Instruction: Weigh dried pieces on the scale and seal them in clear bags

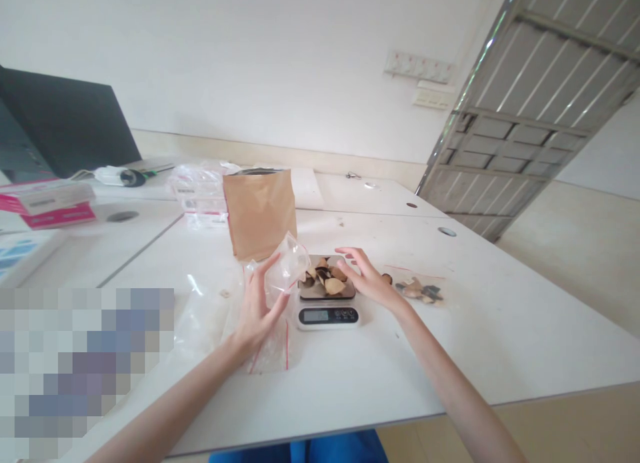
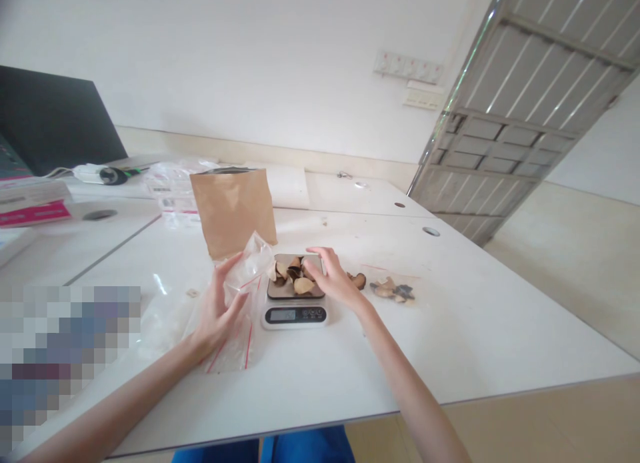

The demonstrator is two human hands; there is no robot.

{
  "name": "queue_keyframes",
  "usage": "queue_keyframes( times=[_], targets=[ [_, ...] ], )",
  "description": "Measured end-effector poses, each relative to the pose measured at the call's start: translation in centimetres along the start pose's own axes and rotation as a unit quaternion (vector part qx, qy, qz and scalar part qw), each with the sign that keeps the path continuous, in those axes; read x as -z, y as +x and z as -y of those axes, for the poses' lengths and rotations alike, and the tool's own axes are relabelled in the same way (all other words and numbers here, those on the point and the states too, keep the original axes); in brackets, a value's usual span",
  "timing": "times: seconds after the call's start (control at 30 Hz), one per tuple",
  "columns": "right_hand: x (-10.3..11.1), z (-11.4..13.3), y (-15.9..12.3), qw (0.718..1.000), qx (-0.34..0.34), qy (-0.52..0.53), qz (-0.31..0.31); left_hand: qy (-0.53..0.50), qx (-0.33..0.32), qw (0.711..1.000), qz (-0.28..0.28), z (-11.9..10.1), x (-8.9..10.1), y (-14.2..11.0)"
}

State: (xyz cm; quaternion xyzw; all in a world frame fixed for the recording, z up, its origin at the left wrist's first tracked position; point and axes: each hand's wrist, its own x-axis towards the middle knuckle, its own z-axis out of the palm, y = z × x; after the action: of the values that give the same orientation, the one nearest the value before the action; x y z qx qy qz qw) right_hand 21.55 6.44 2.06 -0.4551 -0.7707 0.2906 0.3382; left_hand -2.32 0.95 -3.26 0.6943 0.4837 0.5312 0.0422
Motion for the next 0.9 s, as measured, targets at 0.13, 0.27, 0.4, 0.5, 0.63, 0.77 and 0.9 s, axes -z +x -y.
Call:
queue_keyframes(
  times=[0.13, 0.27, 0.4, 0.5, 0.63, 0.77, 0.9],
  targets=[
    [-1.3, -0.2, -1.2, 0.993, 0.041, -0.106, 0.037, -0.026, -0.015, 0.999, -0.022, -0.1, 0.0, -0.1],
    [-3.5, -0.5, -1.2, 0.987, 0.005, -0.161, -0.002, -0.028, -0.025, 0.999, -0.018, -0.2, 0.0, -0.3],
    [-4.3, -1.1, -1.0, 0.983, -0.011, -0.181, -0.029, -0.033, -0.023, 0.999, -0.015, -0.3, 0.0, -0.4],
    [-4.0, -1.4, -1.3, 0.983, 0.015, -0.178, -0.042, -0.037, -0.012, 0.999, -0.007, -0.3, -0.2, -0.5],
    [-3.4, -1.8, -1.5, 0.979, 0.040, -0.194, -0.043, -0.030, -0.010, 0.999, 0.007, -0.4, -0.3, -0.6],
    [-2.7, -1.2, -1.2, 0.988, 0.020, -0.142, -0.057, -0.016, -0.010, 1.000, 0.006, -0.5, -0.3, -0.7],
    [-1.4, 2.2, -0.5, 0.995, -0.007, 0.070, -0.075, 0.001, -0.009, 1.000, 0.011, -0.8, -0.3, -0.6]
  ],
)
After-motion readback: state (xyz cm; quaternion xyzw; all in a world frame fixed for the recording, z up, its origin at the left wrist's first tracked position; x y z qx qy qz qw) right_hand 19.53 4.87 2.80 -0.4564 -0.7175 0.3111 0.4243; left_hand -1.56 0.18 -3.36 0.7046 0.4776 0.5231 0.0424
